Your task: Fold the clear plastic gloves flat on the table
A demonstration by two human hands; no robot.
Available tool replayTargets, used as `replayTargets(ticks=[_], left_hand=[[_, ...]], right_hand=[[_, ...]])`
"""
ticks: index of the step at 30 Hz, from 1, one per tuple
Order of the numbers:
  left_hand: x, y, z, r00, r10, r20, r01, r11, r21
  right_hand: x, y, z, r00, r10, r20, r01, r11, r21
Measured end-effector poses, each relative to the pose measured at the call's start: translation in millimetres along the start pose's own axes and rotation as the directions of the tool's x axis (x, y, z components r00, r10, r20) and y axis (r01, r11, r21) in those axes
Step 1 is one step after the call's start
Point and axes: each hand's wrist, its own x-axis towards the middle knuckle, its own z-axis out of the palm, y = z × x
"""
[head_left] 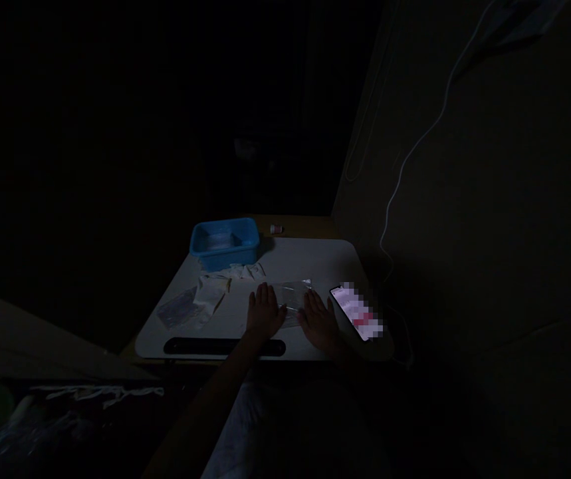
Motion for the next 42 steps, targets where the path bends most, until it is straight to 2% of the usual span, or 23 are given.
replayTargets(ticks=[6,11,14,18,23,28,33,37,38,41,42], left_hand=[[1,1,-0.6,1.000,0.007,0.008,-0.007,1.000,0.001],[0,2,-6.2,0.999,0.005,0.049,-0.006,1.000,0.018],[0,2,-8.8,0.997,0.011,0.077,-0.012,1.000,0.022],[0,2,-6.6,0.998,0.004,0.071,-0.005,1.000,0.015],[0,2,-2.0,0.999,-0.006,0.048,0.006,1.000,0.016],[0,2,-2.5,0.998,-0.006,0.061,0.006,1.000,0.012],[0,1,-1.7,0.998,-0.014,0.054,0.013,1.000,0.011],[0,1,0.1,0.999,-0.008,0.051,0.007,1.000,0.012],[0,1,0.3,0.999,-0.004,0.050,0.004,1.000,0.013],[0,1,-0.2,0.999,-0.004,0.040,0.003,1.000,0.017],[1,1,-0.7,0.999,-0.004,0.037,0.003,1.000,0.019]], right_hand=[[9,8,-5,0.998,0.030,0.049,-0.033,0.997,0.073],[28,-6,-11,0.977,-0.192,0.091,0.183,0.978,0.103],[36,-14,-7,0.963,-0.245,0.110,0.236,0.968,0.089],[39,-7,2,0.971,-0.215,0.102,0.212,0.977,0.034],[38,8,5,0.994,-0.073,0.084,0.075,0.997,-0.022],[41,8,12,0.999,0.024,0.036,-0.022,0.999,-0.047],[41,18,21,1.000,0.010,0.009,-0.010,1.000,-0.022],[41,31,23,0.997,-0.075,0.009,0.075,0.997,0.000],[41,32,21,0.996,-0.086,0.013,0.086,0.996,0.005],[40,20,13,1.000,-0.004,-0.008,0.004,1.000,0.018],[38,13,9,0.999,-0.043,-0.010,0.043,0.999,0.023]])
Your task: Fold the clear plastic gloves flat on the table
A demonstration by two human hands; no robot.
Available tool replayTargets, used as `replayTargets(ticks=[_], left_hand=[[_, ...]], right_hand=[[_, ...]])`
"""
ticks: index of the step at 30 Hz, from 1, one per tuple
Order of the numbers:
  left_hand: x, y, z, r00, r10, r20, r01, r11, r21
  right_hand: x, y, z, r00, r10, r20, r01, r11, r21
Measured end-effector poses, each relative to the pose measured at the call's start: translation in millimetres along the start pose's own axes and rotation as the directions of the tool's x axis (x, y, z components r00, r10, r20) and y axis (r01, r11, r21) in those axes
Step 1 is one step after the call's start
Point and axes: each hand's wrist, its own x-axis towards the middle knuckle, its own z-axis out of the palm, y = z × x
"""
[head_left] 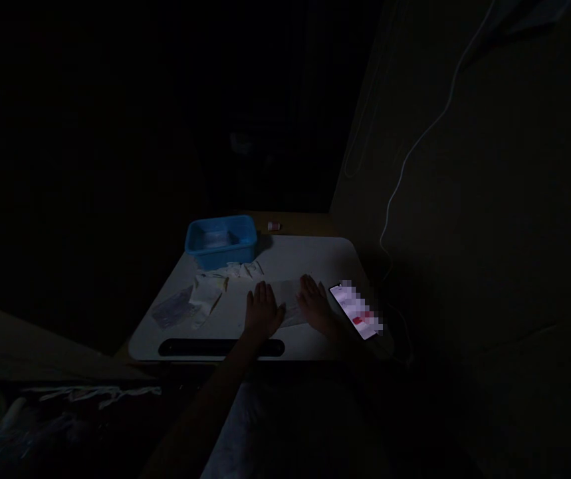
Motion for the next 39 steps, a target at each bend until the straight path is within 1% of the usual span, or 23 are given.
replayTargets(ticks=[2,4,6,8,15,23,26,28,30,33,36,39], left_hand=[[0,0,-1.7,1.000,0.004,0.007,-0.004,1.000,0.006],[0,0,-3.7,1.000,0.009,0.026,-0.010,1.000,0.016],[0,0,-5.1,0.999,0.008,0.041,-0.009,1.000,0.021],[0,0,-5.3,0.999,0.003,0.039,-0.004,1.000,0.018],[0,0,-1.4,1.000,-0.004,0.007,0.004,1.000,-0.006],[0,-1,1.9,1.000,-0.007,0.001,0.007,1.000,-0.005],[0,-1,1.5,1.000,0.000,0.000,0.000,1.000,0.002],[0,-1,0.7,1.000,0.002,0.001,-0.002,1.000,0.006],[0,-1,0.1,1.000,0.002,0.000,-0.002,1.000,0.011],[0,-2,-0.7,1.000,0.011,0.009,-0.011,1.000,0.019],[0,-3,-1.5,1.000,0.014,0.026,-0.014,1.000,0.023],[0,-3,-1.8,0.999,0.009,0.031,-0.010,1.000,0.020]], right_hand=[[-5,-15,-6,0.992,-0.123,-0.002,0.123,0.992,0.001],[-11,-27,-10,0.978,-0.209,0.003,0.209,0.978,-0.002],[-17,-32,-10,0.970,-0.243,0.012,0.243,0.970,-0.003],[-22,-30,-8,0.975,-0.223,0.009,0.223,0.975,-0.007],[-27,-10,-7,0.995,-0.092,0.025,0.093,0.995,-0.036],[-28,-3,-5,0.999,0.034,0.033,-0.033,0.998,-0.048],[-26,-3,-9,0.996,0.072,0.044,-0.071,0.997,-0.033],[-24,-6,-14,0.998,0.052,0.045,-0.051,0.998,-0.024],[-20,-13,-19,0.998,-0.033,0.047,0.034,0.999,-0.003],[-11,-28,-22,0.985,-0.159,0.061,0.156,0.987,0.044],[-1,-37,-16,0.981,-0.173,0.092,0.168,0.984,0.055],[3,-34,-8,0.980,-0.154,0.127,0.150,0.988,0.041]])
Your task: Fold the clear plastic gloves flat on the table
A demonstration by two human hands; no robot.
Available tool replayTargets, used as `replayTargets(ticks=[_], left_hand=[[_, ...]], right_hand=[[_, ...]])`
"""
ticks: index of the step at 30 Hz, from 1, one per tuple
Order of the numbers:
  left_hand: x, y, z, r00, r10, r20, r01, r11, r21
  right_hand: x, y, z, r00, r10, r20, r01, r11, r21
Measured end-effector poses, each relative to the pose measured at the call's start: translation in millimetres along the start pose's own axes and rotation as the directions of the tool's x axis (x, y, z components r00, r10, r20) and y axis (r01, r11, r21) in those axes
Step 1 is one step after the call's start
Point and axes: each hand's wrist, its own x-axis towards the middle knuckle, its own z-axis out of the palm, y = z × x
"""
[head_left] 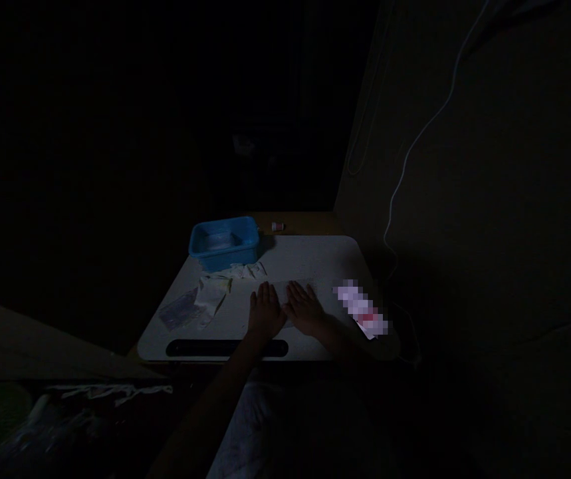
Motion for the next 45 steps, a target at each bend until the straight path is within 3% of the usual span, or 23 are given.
replayTargets(ticks=[7,15,26,33,35,40,45], left_hand=[[0,1,1.6,1.000,-0.008,-0.026,0.008,1.000,-0.029],[-1,2,0.0,0.999,-0.006,-0.045,0.005,1.000,-0.029],[-1,-1,6.0,0.993,-0.020,-0.114,0.010,0.996,-0.084],[-1,-10,0.7,0.978,-0.116,-0.173,0.087,0.982,-0.166],[0,-5,-3.1,0.981,-0.077,-0.176,0.053,0.989,-0.138],[10,26,-8.1,0.979,0.181,-0.096,-0.190,0.977,-0.098],[17,45,-0.4,0.967,0.253,0.009,-0.251,0.963,-0.100]], right_hand=[[-11,22,5,0.995,0.084,-0.056,-0.088,0.994,-0.066],[-12,29,10,0.988,0.126,-0.087,-0.133,0.987,-0.088],[-15,37,3,0.987,0.155,-0.031,-0.157,0.985,-0.072],[-15,36,4,0.987,0.158,-0.022,-0.160,0.984,-0.074],[-14,36,4,0.987,0.158,-0.018,-0.159,0.985,-0.071],[-14,37,5,0.987,0.162,-0.015,-0.163,0.985,-0.063],[-14,37,5,0.987,0.160,0.003,-0.160,0.986,-0.042]])
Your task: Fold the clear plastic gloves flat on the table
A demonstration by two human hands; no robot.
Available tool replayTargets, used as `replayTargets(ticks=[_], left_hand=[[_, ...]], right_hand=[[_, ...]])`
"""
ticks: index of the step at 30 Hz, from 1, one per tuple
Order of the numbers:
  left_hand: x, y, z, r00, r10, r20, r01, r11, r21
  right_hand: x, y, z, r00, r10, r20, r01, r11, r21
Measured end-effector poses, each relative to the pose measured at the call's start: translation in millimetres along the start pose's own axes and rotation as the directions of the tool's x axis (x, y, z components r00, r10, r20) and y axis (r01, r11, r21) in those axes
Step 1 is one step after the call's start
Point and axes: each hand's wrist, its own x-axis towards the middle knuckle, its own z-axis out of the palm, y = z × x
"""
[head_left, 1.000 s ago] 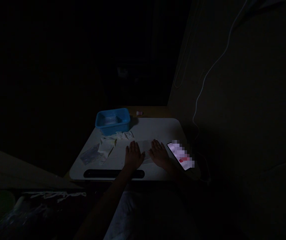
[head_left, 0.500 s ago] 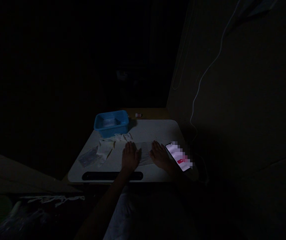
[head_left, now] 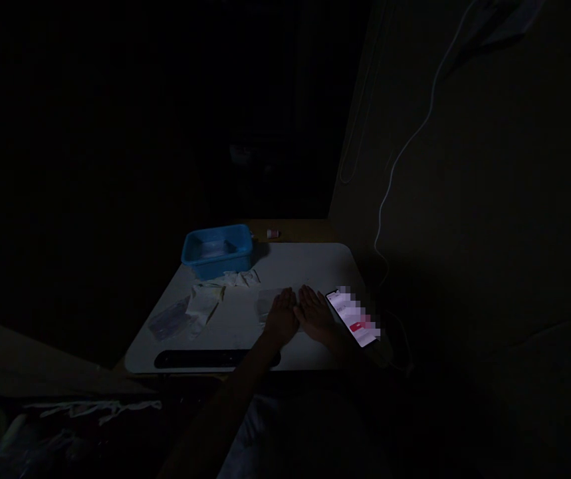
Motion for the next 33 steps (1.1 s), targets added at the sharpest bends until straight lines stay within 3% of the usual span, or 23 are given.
replayTargets(ticks=[6,16,22,26,29,33], left_hand=[[-8,-8,6.9,0.996,-0.080,-0.027,0.081,0.996,0.036],[-27,-44,-3.0,0.971,-0.229,-0.064,0.232,0.971,0.056],[-29,-43,-5.2,0.967,-0.249,-0.048,0.252,0.965,0.068],[-28,-42,-4.8,0.968,-0.247,-0.043,0.249,0.966,0.062],[-27,-42,-4.1,0.967,-0.248,-0.055,0.251,0.966,0.060],[-27,-43,-4.7,0.968,-0.247,-0.041,0.250,0.966,0.061]], right_hand=[[-2,-1,-1,1.000,0.005,-0.021,-0.006,1.000,-0.027],[-4,-2,-6,0.999,-0.006,-0.042,0.004,0.999,-0.052],[-2,-1,-7,1.000,0.004,-0.028,-0.004,1.000,-0.018],[-5,2,-11,0.993,0.061,-0.105,-0.060,0.998,0.016],[-8,-6,-17,0.986,-0.003,-0.164,0.007,1.000,0.027],[-2,-33,-23,0.975,-0.154,-0.159,0.164,0.985,0.049]])
